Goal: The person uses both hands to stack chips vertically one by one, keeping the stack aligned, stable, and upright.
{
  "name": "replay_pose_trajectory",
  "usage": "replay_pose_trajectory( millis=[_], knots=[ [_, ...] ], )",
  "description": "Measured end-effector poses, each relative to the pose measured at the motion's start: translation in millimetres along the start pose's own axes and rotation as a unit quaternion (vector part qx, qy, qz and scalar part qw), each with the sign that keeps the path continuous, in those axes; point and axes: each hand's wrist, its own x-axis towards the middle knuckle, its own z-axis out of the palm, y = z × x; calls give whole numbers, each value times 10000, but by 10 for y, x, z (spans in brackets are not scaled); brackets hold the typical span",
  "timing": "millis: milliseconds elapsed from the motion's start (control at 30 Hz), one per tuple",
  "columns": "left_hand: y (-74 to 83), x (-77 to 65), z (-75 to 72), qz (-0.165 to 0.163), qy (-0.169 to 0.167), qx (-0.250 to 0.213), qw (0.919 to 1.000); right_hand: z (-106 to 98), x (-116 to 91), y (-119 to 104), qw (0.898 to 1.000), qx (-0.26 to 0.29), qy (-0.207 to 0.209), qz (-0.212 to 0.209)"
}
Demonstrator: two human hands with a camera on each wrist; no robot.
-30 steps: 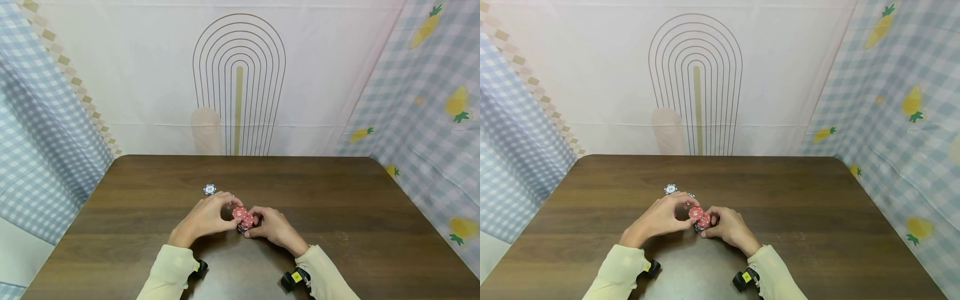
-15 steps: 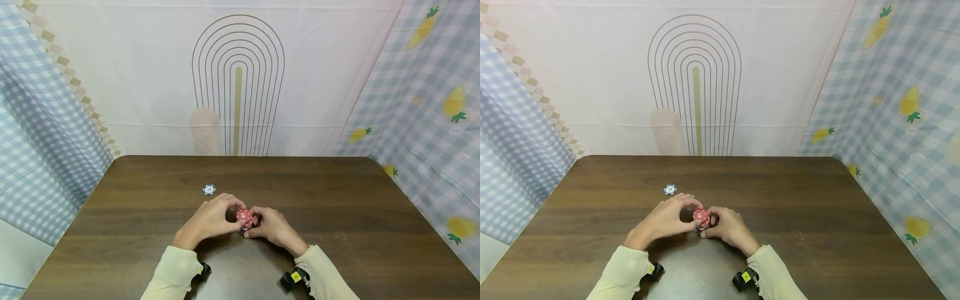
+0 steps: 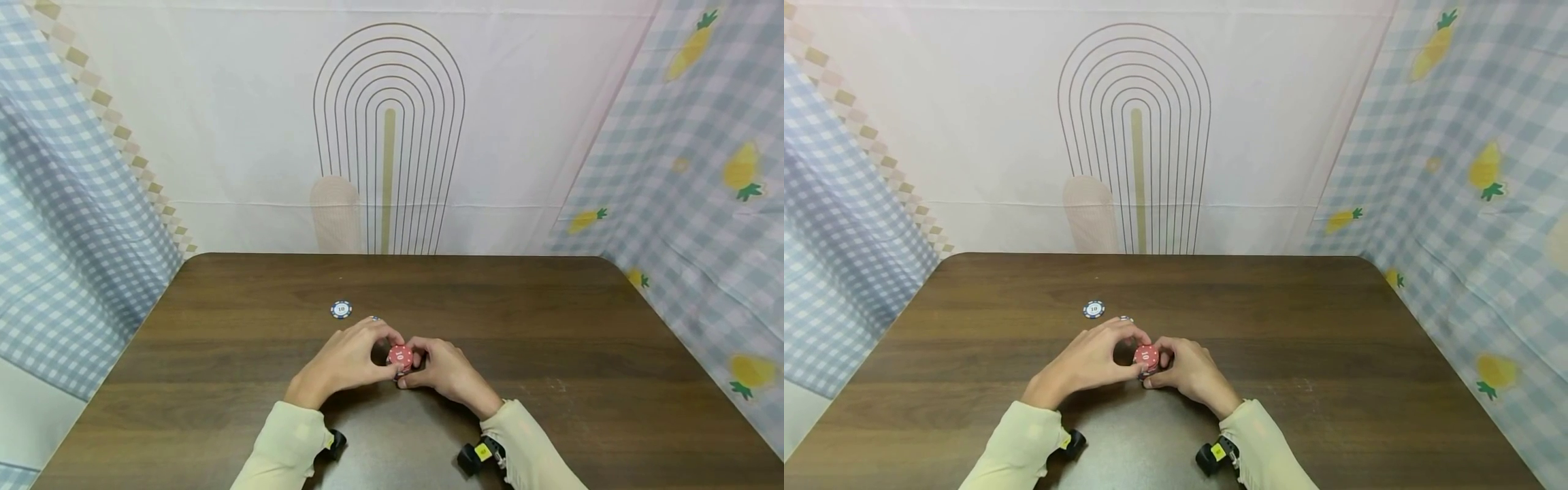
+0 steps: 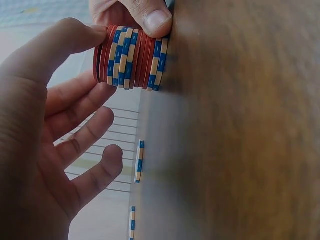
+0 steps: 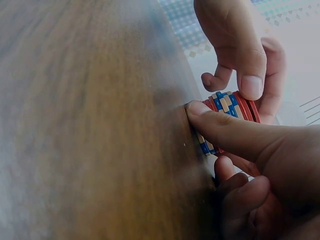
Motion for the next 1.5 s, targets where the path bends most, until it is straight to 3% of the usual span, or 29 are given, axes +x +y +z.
replay_pose_trajectory(
  millis=[467, 667, 900, 1100, 1233, 1500],
  knots=[
    [16, -41, -48, -2, -123, -118, 9999, -1, 6, -48, 9999, 15, -34, -108],
    [-46, -15, -117, 63, 35, -56, 10000, -30, 13, -48, 10000, 30, 46, -49],
    [-184, -135, -232, -365, 373, -284, 9982, -4, 29, -26, 10000, 64, 24, -51],
    [-310, -229, -228, -1007, 775, -347, 9913, 17, -6, -1, 10000, 7, 45, -19],
    [-433, -213, -261, -1212, 1040, -507, 9859, 19, -13, -3, 10000, -22, 83, -35],
    [-672, -103, -358, -1603, 1045, -660, 9793, 18, -14, -20, 9999, -49, 89, 4]
  ],
)
